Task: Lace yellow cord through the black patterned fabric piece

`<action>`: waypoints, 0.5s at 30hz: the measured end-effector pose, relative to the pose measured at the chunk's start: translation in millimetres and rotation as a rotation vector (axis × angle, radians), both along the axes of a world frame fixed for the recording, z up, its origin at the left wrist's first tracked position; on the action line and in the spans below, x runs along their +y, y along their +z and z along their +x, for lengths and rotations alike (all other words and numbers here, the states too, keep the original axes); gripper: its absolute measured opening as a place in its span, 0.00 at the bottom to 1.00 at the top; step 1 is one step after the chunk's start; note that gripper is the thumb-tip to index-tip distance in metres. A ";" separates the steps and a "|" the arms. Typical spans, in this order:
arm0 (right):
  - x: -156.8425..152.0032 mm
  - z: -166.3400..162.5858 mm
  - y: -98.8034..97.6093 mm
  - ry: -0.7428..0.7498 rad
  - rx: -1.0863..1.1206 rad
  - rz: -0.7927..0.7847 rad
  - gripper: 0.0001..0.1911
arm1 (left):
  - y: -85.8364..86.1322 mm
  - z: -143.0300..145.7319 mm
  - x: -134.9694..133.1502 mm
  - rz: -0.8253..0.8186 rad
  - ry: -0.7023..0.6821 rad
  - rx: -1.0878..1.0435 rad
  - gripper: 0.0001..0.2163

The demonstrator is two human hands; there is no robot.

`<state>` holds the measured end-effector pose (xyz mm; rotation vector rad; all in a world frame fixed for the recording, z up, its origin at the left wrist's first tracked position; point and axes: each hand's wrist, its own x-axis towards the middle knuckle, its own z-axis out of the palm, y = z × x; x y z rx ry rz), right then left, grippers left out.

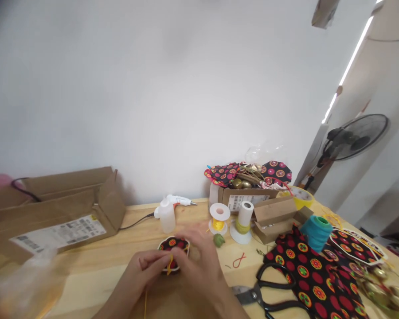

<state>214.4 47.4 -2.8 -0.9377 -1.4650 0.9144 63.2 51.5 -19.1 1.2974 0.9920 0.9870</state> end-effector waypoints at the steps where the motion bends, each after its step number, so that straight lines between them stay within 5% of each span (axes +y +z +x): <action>1: -0.3 -1.1 -0.8 0.017 -0.109 0.073 0.09 | 0.3 -0.1 -0.3 0.003 0.002 0.000 0.08; 8: 0.3 -7.8 -15.9 0.098 -0.224 0.035 0.13 | -2.5 1.2 -1.8 -0.026 0.095 -0.047 0.10; 15: 7.8 -0.1 -19.0 -0.003 -0.432 -0.001 0.07 | 1.8 0.7 4.4 0.129 0.148 0.306 0.10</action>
